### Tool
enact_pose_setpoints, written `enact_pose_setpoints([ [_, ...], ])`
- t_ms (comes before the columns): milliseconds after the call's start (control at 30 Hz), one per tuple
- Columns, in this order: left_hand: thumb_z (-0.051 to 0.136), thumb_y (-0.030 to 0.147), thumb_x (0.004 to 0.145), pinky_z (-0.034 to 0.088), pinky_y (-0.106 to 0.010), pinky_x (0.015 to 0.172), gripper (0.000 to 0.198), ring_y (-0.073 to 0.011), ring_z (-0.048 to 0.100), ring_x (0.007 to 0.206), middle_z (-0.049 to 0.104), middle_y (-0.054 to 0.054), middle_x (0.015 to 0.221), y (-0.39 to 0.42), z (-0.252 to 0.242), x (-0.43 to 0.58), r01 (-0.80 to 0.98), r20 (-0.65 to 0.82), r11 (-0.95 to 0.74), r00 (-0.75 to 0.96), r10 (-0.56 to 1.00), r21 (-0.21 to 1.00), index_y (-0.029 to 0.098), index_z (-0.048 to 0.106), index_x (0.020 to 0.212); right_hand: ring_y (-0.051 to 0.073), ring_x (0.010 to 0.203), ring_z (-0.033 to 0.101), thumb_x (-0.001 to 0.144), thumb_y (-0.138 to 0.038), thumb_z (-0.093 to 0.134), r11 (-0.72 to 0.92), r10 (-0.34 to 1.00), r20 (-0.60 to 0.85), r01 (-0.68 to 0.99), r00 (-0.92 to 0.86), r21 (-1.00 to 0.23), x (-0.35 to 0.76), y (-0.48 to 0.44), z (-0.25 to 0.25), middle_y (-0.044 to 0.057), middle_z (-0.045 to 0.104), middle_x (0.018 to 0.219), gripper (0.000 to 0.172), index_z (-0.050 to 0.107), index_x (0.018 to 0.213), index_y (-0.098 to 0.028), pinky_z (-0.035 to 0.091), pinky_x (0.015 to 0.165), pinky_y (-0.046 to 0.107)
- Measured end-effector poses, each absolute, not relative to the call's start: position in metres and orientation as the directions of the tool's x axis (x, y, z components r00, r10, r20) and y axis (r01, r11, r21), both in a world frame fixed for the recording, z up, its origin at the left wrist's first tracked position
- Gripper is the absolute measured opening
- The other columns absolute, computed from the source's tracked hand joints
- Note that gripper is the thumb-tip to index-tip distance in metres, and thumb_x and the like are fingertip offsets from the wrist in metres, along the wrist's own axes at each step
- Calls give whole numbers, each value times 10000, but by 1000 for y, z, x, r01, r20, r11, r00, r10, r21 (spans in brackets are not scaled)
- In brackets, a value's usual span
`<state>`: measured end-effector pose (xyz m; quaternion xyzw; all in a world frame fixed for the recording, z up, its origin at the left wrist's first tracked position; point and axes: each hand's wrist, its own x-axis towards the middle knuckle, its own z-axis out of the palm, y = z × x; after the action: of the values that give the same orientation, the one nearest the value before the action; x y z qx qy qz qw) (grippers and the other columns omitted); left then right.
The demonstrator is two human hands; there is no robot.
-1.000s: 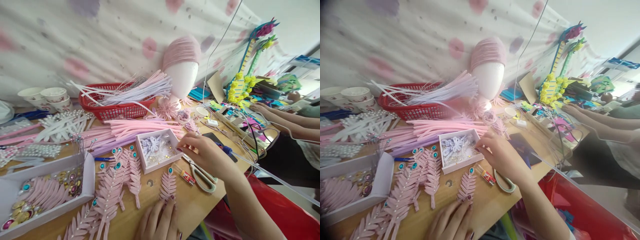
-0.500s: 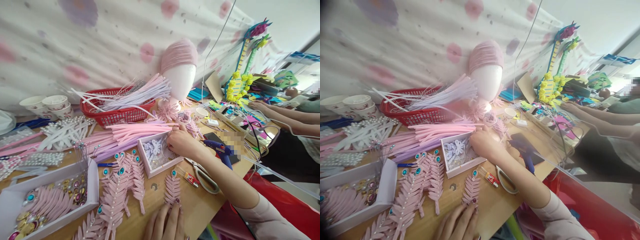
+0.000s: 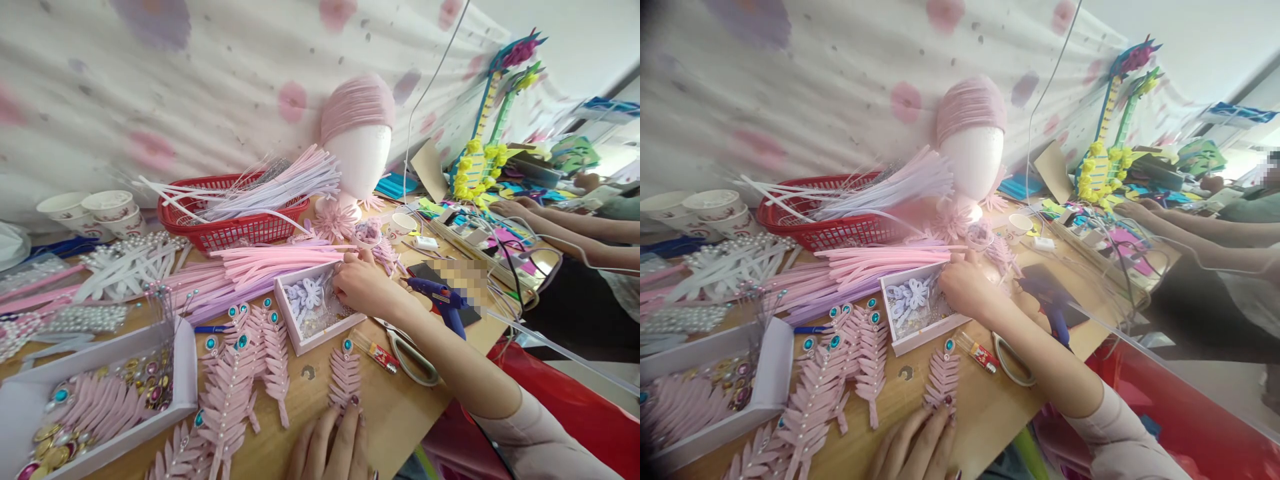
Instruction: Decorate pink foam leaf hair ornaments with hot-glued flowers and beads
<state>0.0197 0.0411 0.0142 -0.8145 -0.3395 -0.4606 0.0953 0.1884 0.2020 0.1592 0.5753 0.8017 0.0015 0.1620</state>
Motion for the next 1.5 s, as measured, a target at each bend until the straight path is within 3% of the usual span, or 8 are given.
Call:
enact_pose_setpoints([
  [233, 248, 249, 1145, 486, -330, 790, 544, -163, 719, 897, 827, 29, 1000, 41, 16, 18, 631, 803, -759, 365, 471, 159, 211, 768, 990, 288, 1093, 575, 963, -102, 536, 352, 914, -263, 926, -309, 135, 191, 200, 168, 114, 791, 981, 295, 805, 862, -171, 256, 949, 412],
  [667, 258, 237, 1135, 500, -318, 797, 539, -165, 718, 907, 822, 4, 1006, 40, 17, 15, 633, 790, -761, 390, 473, 144, 222, 780, 1003, 301, 1075, 545, 924, -67, 592, 348, 920, -249, 923, -302, 166, 189, 203, 159, 139, 790, 968, 252, 783, 787, -157, 269, 902, 410],
  [833, 290, 218, 1122, 499, -310, 812, 501, -160, 715, 916, 820, 17, 1017, 40, 18, 14, 632, 781, -761, 398, 480, 146, 221, 776, 998, 285, 1046, 558, 975, -101, 582, 359, 914, -252, 922, -316, 147, 189, 199, 167, 125, 773, 946, 279, 757, 765, -155, 287, 901, 397],
  [1067, 290, 193, 1115, 493, -326, 851, 484, -170, 718, 941, 822, 16, 1051, 39, 22, 13, 621, 760, -766, 413, 502, 167, 205, 768, 1041, 199, 974, 598, 1026, -126, 569, 369, 916, -145, 927, -374, -65, 203, 174, 178, 102, 714, 1086, 190, 758, 1008, -139, 367, 845, 308],
  [1133, 295, 196, 1116, 493, -324, 857, 477, -171, 717, 959, 822, 14, 1059, 38, 22, 12, 618, 754, -768, 423, 503, 165, 199, 767, 1047, 208, 995, 592, 1017, -112, 570, 356, 919, -179, 934, -352, -12, 204, 176, 175, 115, 713, 1117, 200, 769, 1020, -135, 366, 848, 313],
  [1233, 290, 201, 1118, 494, -320, 854, 486, -167, 717, 964, 819, 4, 1071, 38, 23, 11, 618, 748, -771, 438, 500, 153, 198, 769, 1038, 243, 1000, 563, 995, -118, 592, 374, 905, -249, 924, -346, 76, 200, 187, 170, 120, 740, 1028, 226, 786, 882, -148, 342, 862, 349],
  [1333, 296, 209, 1116, 503, -315, 847, 487, -167, 719, 945, 818, -12, 1052, 39, 21, 11, 623, 751, -770, 442, 490, 135, 211, 776, 1038, 285, 1028, 532, 956, -90, 605, 382, 901, -266, 918, -343, 109, 194, 197, 163, 133, 753, 921, 260, 768, 764, -157, 313, 877, 391],
  [1500, 293, 220, 1120, 508, -311, 839, 500, -168, 719, 940, 817, 3, 1046, 38, 19, 12, 633, 760, -763, 431, 487, 130, 227, 781, 1011, 302, 1047, 542, 939, -92, 611, 379, 903, -266, 917, -337, 124, 190, 204, 160, 150, 760, 926, 247, 750, 744, -154, 318, 898, 419],
])
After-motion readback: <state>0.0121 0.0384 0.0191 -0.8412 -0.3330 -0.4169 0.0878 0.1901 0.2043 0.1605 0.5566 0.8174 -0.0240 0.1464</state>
